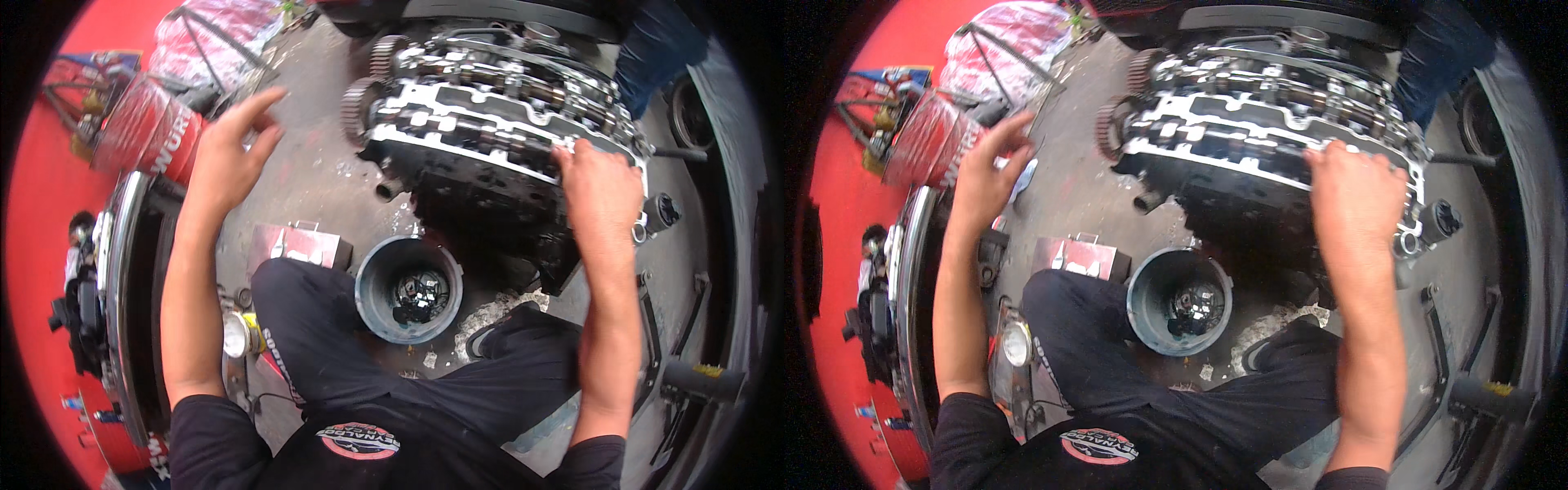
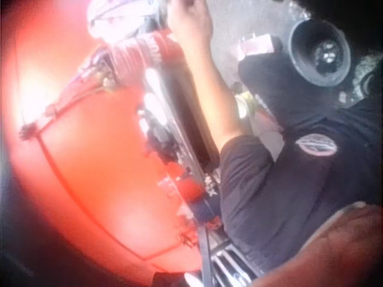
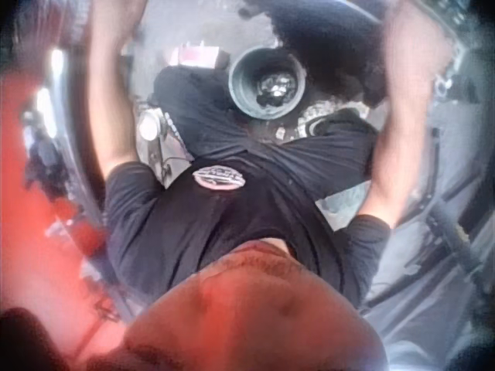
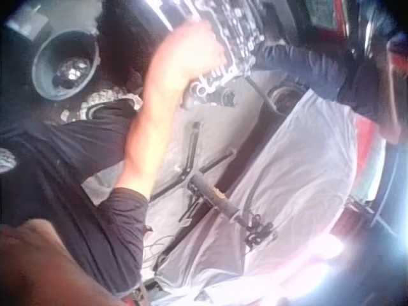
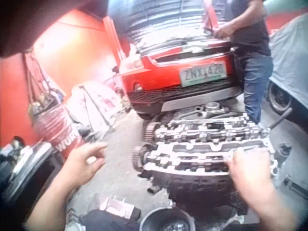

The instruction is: The person sits on the floor and installs small metal engine components onto a disassembled engine block. They repeatedly pick up parts, wipe them with a cloth, apply lubricant from a container, and place them into the engine's camshaft area.

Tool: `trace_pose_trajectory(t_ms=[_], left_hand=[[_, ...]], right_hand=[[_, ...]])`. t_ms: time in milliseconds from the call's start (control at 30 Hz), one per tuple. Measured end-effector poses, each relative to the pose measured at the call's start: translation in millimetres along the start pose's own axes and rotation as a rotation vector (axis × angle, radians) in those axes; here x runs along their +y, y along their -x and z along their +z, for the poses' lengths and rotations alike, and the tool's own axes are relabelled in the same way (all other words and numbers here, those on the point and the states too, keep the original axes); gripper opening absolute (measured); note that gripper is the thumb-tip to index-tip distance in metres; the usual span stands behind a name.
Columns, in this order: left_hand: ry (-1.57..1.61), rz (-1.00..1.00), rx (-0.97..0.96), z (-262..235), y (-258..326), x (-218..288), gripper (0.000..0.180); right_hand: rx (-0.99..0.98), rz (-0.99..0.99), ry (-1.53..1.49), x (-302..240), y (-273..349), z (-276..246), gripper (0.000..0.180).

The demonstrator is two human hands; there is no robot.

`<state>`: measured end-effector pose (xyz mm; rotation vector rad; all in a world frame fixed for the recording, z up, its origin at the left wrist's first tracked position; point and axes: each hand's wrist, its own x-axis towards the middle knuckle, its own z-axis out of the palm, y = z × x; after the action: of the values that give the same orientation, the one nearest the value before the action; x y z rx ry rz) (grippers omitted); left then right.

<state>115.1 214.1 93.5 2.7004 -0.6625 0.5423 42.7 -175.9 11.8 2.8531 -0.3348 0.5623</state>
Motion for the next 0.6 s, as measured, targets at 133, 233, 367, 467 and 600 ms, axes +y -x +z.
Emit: trace_pose_trajectory(t_ms=[133,233,367,467,600], left_hand=[[0.008,-0.569,-0.052,-12.3,182.0,-127.6,0.049],[0.225,-0.931,0.111,20.5,298.6,-180.5,0.05],[0.302,-1.239,0.123,32.2,402.7,-195.0,0.052],[0.309,-1.246,0.057,85.5,458.3,-227.2,0.048],[0.332,-1.419,-0.085,118.8,511.9,-246.6,0.043]], right_hand=[[-0.171,-0.15,0.135,0.8,20.2,-12.9,0.037],[-0.033,-0.254,0.153,18.5,3.7,7.4,0.028],[-0.288,-0.158,0.152,28.1,-31.9,26.5,0.036],[-0.229,-0.355,0.126,142.8,-56.8,72.1,0.039],[-0.287,-0.285,0.111,150.8,-62.8,90.0,0.043]])
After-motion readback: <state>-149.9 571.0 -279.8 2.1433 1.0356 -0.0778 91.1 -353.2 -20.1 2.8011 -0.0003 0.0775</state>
